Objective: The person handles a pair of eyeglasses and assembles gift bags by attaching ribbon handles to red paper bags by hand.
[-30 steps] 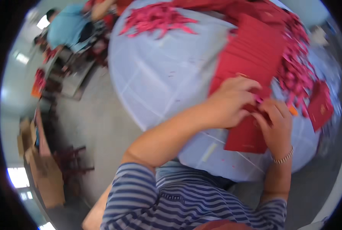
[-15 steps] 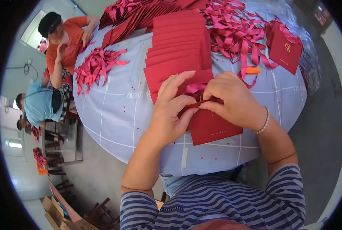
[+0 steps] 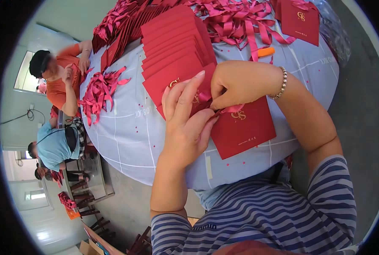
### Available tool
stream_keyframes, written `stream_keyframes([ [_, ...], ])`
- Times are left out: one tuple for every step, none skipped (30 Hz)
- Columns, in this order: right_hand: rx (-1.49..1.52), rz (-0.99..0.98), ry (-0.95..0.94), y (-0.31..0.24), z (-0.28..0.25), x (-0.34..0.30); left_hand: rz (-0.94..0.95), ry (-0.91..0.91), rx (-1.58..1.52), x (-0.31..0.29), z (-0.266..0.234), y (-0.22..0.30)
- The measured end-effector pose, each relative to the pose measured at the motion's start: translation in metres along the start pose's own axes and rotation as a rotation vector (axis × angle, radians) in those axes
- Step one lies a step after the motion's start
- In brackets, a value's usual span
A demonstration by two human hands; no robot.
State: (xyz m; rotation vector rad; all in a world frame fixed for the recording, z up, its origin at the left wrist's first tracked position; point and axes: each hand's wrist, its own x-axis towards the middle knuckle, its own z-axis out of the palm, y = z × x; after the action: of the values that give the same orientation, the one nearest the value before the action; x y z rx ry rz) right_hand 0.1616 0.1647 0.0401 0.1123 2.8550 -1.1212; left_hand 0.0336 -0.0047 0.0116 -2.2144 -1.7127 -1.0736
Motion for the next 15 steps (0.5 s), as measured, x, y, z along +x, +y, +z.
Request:
stream_keyframes([
  [-0.002,0.003,-0.002,-0.001,0.002,0.000,-0.009,-0.027,-0.005,0.000,-0.001,0.000],
  [0.049,0.061,-0.024,-0.001,0.003,-0.001,-0.023,-0.051,-0.006,0.000,-0.001,-0.002],
  [0.097,0.118,-0.049,-0.001,0.005,-0.001,-0.029,-0.044,-0.005,-0.002,-0.001,-0.005],
  [0.090,0.116,-0.058,-0.003,0.009,-0.002,-0.072,-0.047,-0.110,-0.003,0.001,-0.009],
  [0.043,0.065,0.089,-0.006,0.014,-0.005,-0.114,-0.049,-0.215,-0.004,0.001,-0.011],
  [-0.004,0.009,0.234,-0.010,0.019,-0.007,-0.124,-0.036,-0.209,-0.003,-0.001,-0.011],
  [-0.213,-0.128,0.393,-0.011,0.027,-0.007,-0.143,-0.062,-0.249,-0.002,-0.005,-0.010],
  [-0.221,-0.130,0.385,-0.011,0.029,-0.001,-0.152,-0.091,-0.297,-0.001,-0.007,-0.010],
  [-0.314,-0.057,0.554,-0.011,0.027,0.007,-0.133,-0.148,-0.289,-0.003,-0.006,-0.011],
  [-0.408,0.016,0.724,-0.008,0.024,0.014,-0.133,-0.136,-0.289,-0.003,-0.007,-0.011],
  [-0.478,-0.126,0.917,0.000,0.019,0.023,-0.141,-0.106,-0.282,-0.004,-0.007,-0.013],
  [-0.346,-0.104,1.009,0.008,0.015,0.029,-0.149,-0.075,-0.277,-0.004,-0.007,-0.014],
  [-0.212,-0.083,1.097,0.014,0.013,0.031,-0.155,-0.033,-0.291,-0.005,-0.006,-0.019],
  [-0.139,-0.123,1.142,0.009,0.013,0.029,-0.159,-0.023,-0.285,-0.009,-0.008,-0.022],
  [-0.025,-0.128,1.160,0.006,0.014,0.026,-0.210,-0.026,-0.240,-0.011,-0.010,-0.025],
])
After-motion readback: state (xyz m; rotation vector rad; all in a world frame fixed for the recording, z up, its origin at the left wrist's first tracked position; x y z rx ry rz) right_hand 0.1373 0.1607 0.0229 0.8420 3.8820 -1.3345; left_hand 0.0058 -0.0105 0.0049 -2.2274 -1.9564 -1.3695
